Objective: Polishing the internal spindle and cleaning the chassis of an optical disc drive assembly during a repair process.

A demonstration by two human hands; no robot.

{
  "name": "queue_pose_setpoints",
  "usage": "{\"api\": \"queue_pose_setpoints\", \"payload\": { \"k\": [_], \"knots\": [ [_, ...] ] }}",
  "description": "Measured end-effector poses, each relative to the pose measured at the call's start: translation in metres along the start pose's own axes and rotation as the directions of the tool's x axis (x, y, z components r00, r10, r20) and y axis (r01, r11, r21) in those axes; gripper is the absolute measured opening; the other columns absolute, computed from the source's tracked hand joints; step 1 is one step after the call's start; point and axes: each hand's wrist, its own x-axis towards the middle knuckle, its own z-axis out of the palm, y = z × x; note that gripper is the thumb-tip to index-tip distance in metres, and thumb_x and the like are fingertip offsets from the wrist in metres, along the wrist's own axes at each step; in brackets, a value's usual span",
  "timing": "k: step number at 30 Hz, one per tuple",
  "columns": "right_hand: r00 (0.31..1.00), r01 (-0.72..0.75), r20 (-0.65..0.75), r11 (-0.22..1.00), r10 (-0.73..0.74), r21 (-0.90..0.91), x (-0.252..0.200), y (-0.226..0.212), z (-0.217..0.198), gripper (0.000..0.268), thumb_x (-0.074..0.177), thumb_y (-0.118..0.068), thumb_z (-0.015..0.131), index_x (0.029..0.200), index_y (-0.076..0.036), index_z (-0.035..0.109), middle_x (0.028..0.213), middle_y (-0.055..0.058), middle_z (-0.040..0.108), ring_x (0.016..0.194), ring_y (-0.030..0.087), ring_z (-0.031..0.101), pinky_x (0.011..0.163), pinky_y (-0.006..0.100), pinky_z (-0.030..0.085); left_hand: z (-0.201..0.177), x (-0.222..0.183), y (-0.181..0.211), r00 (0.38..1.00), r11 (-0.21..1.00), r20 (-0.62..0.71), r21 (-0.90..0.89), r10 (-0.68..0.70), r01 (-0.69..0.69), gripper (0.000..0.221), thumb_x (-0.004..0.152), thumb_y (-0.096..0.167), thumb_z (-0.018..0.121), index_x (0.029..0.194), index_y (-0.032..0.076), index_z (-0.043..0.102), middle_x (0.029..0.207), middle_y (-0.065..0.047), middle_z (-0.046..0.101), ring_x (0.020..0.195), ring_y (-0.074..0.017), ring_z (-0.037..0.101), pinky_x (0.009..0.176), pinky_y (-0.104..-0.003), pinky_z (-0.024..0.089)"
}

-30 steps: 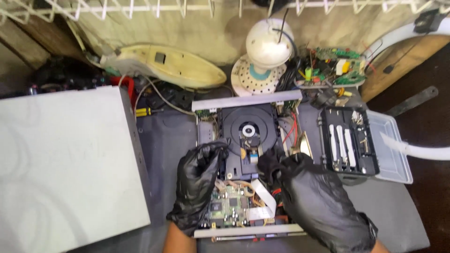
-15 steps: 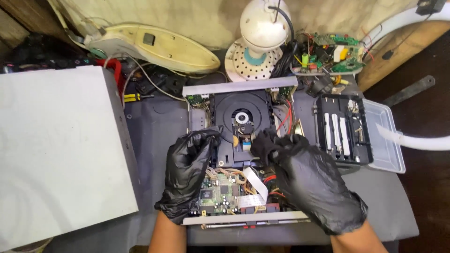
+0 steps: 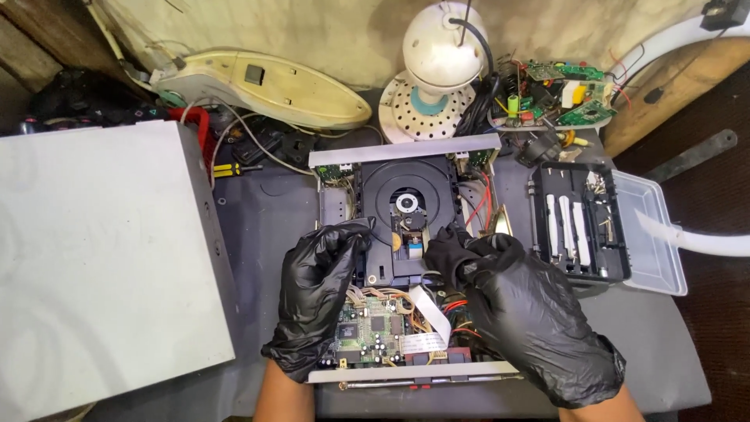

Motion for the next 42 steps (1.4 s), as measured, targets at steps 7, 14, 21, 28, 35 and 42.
{"api": "queue_pose_setpoints", "payload": {
  "k": [7, 14, 21, 28, 35, 42],
  "knots": [
    [0.990, -0.141, 0.000, 0.973, 0.144, -0.183, -0.015, 0.047, 0.051, 0.028, 0.087, -0.030, 0.051, 0.107, -0.034, 0.070, 0.083, -0.002, 0.071, 0.068, 0.024, 0.065, 0.062, 0.045, 0.049, 0.000, 0.000, 0.001, 0.998, 0.997, 0.012, -0.048, -0.056, 0.057, 0.020, 0.098, 0.008, 0.064, 0.114, 0.005, 0.075, 0.113, -0.010, 0.078, 0.110, -0.0242, 0.077, 0.101, -0.038, 0.063],
    [0.989, -0.133, 0.042, 0.977, 0.142, -0.168, -0.014, 0.043, 0.050, 0.030, 0.085, -0.028, 0.052, 0.111, -0.027, 0.068, 0.101, 0.002, 0.071, 0.086, 0.025, 0.068, 0.073, 0.044, 0.052, -0.003, 0.003, 0.002, 0.999, 0.999, 0.024, 0.012, -0.035, 0.035, 0.020, 0.098, 0.010, 0.063, 0.113, 0.006, 0.076, 0.113, -0.010, 0.078, 0.109, -0.0237, 0.077, 0.100, -0.037, 0.063],
    [0.998, -0.070, -0.010, 0.990, 0.069, -0.122, -0.008, 0.037, 0.043, 0.040, 0.082, -0.027, 0.054, 0.115, -0.030, 0.078, 0.108, 0.001, 0.078, 0.089, 0.025, 0.073, 0.078, 0.045, 0.056, 0.000, 0.003, 0.003, 0.997, 0.997, 0.006, -0.023, -0.076, 0.076, 0.021, 0.097, 0.007, 0.065, 0.115, 0.004, 0.075, 0.113, -0.010, 0.079, 0.107, -0.0236, 0.078, 0.098, -0.036, 0.064],
    [0.981, -0.055, 0.172, 0.984, 0.085, -0.172, -0.004, 0.019, 0.022, 0.049, 0.074, -0.025, 0.056, 0.118, -0.027, 0.076, 0.136, 0.010, 0.065, 0.125, 0.030, 0.063, 0.088, 0.052, 0.058, 0.001, 0.002, -0.002, 0.999, 0.999, -0.015, 0.012, -0.052, 0.052, 0.017, 0.097, 0.006, 0.065, 0.109, 0.006, 0.077, 0.108, -0.009, 0.079, 0.103, -0.0215, 0.077, 0.094, -0.034, 0.064],
    [0.915, -0.149, 0.324, 0.949, 0.239, -0.278, -0.018, 0.011, 0.015, 0.026, 0.088, -0.023, 0.052, 0.102, -0.021, 0.074, 0.097, 0.008, 0.073, 0.085, 0.026, 0.073, 0.082, 0.044, 0.061, 0.001, 0.000, -0.006, 0.997, 0.996, -0.011, -0.056, -0.075, 0.075, 0.020, 0.097, 0.004, 0.064, 0.112, 0.004, 0.076, 0.107, -0.009, 0.079, 0.097, -0.0208, 0.078, 0.089, -0.033, 0.065],
    [0.971, -0.088, 0.220, 0.995, 0.097, -0.048, 0.001, 0.064, 0.096, 0.038, 0.080, -0.001, 0.048, 0.104, -0.015, 0.073, 0.105, 0.012, 0.077, 0.079, 0.029, 0.078, 0.073, 0.046, 0.066, 0.000, 0.002, -0.002, 0.999, 0.999, 0.006, -0.019, -0.046, 0.047, 0.020, 0.097, 0.006, 0.064, 0.115, 0.005, 0.075, 0.114, -0.011, 0.078, 0.109, -0.0246, 0.076, 0.100, -0.038, 0.064]
  ]
}}
